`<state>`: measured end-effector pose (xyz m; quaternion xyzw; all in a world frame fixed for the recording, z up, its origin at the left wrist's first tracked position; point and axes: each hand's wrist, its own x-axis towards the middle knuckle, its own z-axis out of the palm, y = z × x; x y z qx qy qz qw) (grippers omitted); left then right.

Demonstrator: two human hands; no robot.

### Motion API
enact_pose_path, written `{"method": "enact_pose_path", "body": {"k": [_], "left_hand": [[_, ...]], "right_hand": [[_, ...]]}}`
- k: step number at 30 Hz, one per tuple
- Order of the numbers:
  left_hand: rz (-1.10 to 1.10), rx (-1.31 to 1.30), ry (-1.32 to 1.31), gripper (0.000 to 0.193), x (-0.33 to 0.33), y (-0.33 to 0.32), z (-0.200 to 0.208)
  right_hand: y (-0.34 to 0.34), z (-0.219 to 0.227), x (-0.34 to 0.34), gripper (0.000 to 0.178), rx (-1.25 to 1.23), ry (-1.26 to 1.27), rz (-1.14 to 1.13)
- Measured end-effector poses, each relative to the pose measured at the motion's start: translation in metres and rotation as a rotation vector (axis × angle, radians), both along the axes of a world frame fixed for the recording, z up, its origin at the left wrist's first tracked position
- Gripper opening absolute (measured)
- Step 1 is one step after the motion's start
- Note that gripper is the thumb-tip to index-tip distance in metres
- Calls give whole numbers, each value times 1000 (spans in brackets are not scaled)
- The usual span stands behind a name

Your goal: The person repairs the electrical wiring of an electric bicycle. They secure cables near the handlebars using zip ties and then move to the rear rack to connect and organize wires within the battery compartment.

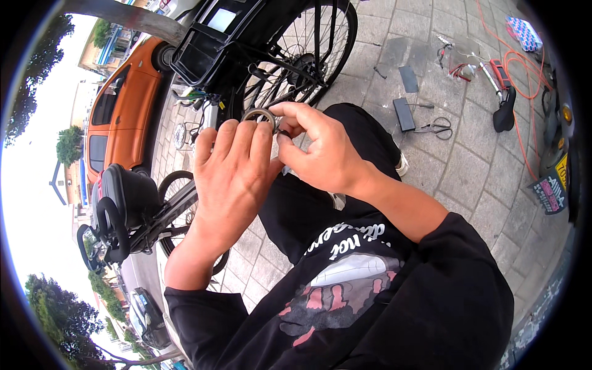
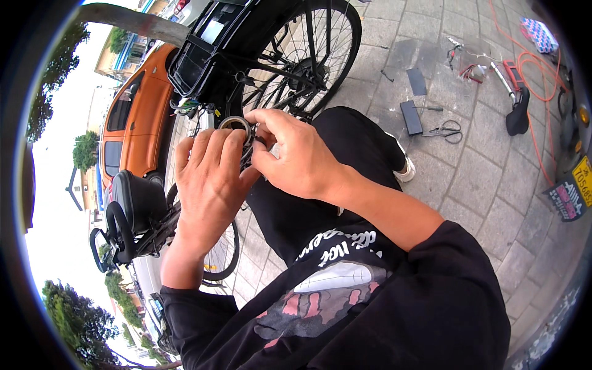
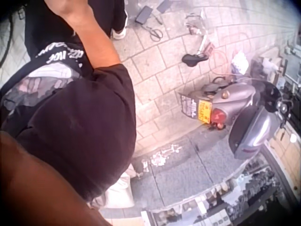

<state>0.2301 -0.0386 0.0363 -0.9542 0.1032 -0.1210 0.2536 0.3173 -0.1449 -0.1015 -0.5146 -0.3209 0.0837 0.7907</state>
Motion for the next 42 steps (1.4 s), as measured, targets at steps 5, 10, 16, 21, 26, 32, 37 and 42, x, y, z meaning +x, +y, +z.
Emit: {"method": "enact_pose_path", "body": {"k": [5,10,16,21,26,32,37,42], "left_hand": [[28,-86,31,43,-1,-1,-2],[20,-118,-1,30,-4,6,-6],[-57,-301,-26,23,-4,13,-21],[-154,-485,58,20,11,11,-33],[-386,-795,332,16,7,-35,-66],[-274,-983,114,14,75,-13,-48],[-259,-822,-276,13,127,10,-23],[-224,-670,-440,25,208,63,32]], "right_hand": [[4,-6,1,29,-3,-139,-188],[-1,-3,1,20,-19,-188,-149],[-5,-5,7,11,-120,-309,-203],[-18,-15,29,10,-195,-172,-365],[-93,-78,149,19,-29,409,-356],[-188,-132,137,24,-58,494,-324],[-215,-167,137,28,-132,468,-452],[-217,-168,128,30,-182,453,-468]]}}
